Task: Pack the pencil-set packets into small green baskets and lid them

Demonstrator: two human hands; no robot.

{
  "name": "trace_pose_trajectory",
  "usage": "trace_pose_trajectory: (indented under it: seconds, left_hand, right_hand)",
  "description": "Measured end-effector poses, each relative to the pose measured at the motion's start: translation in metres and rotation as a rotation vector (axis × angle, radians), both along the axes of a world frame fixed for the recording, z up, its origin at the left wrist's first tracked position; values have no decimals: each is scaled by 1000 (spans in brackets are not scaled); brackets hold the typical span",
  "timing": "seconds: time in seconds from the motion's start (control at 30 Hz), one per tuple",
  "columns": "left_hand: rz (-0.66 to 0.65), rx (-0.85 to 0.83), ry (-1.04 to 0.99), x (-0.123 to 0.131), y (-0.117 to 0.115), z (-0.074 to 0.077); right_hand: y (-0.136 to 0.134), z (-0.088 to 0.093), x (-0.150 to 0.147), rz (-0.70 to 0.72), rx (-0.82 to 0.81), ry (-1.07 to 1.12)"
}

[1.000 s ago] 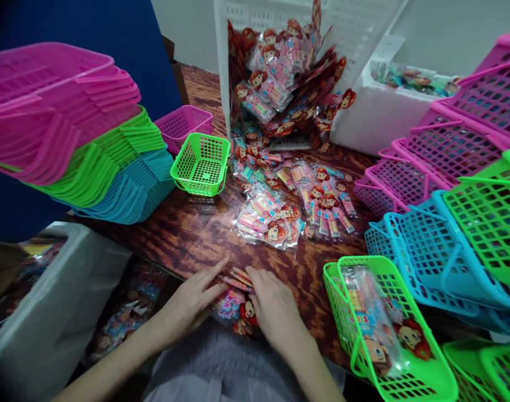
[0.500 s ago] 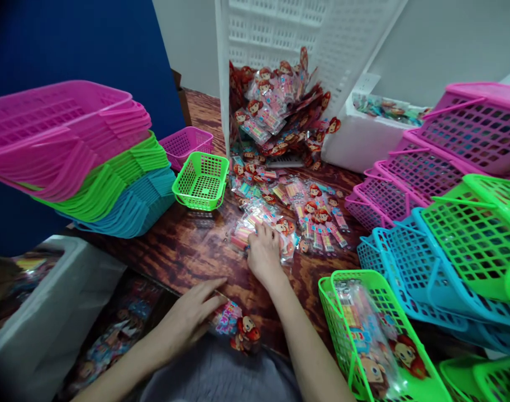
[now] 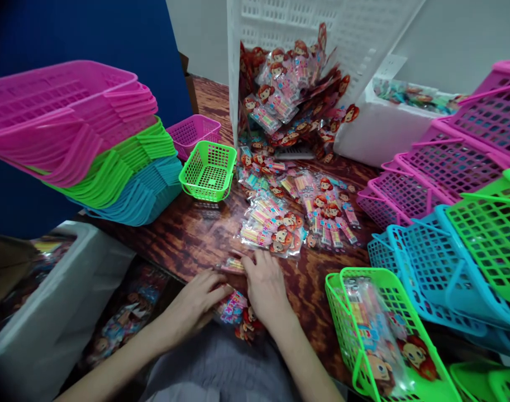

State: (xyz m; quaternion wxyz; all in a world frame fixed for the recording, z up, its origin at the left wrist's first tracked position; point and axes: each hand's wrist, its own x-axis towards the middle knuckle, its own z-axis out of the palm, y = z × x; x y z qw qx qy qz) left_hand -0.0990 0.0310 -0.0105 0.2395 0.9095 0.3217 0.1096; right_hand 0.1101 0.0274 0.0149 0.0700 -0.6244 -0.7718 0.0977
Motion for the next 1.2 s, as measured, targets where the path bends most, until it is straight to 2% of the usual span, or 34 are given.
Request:
trace_pose_trajectory:
  seconds: [0.17,0.3,0.47,0.53,0.6,0.67,0.7,0.73,0.77,0.8,0.87,0.93,1.03,1.2]
  left_hand:
    - [-4,28,-14,0,-2,-5]
    - [19,70,-25,-2,-6,-8]
    - [70,295,-16,1,-2,-4]
    - [10,320,30,5,6,2]
    - [-86,254,83,11,15,8]
    - [-129,164,123,16,24,12]
    - [-124,124,140,18,27,14]
    - [-110,86,161,20,30,16]
    - [-97,48,185,22,31,17]
    - [-87,11,205,22,32,18]
    - [-72,-44,220,23,31,17]
    - [-57,-62,199,22,28,14]
    - [-30,-62,181,20,22,4]
    - [-15,-54,163,20,19,-3]
  right_hand:
    - [-6,-4,5,54,-2,77]
    - [-12,-2,5,30,-34,201]
    - [-20,1,-3,13,-99,404]
    - [-19,5,-1,27,-168,450]
    - [-9,12,9,68,-312,486]
    - [11,18,24,97,-432,562]
    - [25,21,32,80,-428,600]
    - [40,22,39,4,-343,613]
    - [54,21,44,-121,-192,563]
    - [68,18,46,-251,-40,453]
    - [87,10,44,-357,102,188]
    - [94,-1,37,-349,93,38]
    - [89,-11,33,-320,56,21]
    - [100,-6,40,-317,34,35]
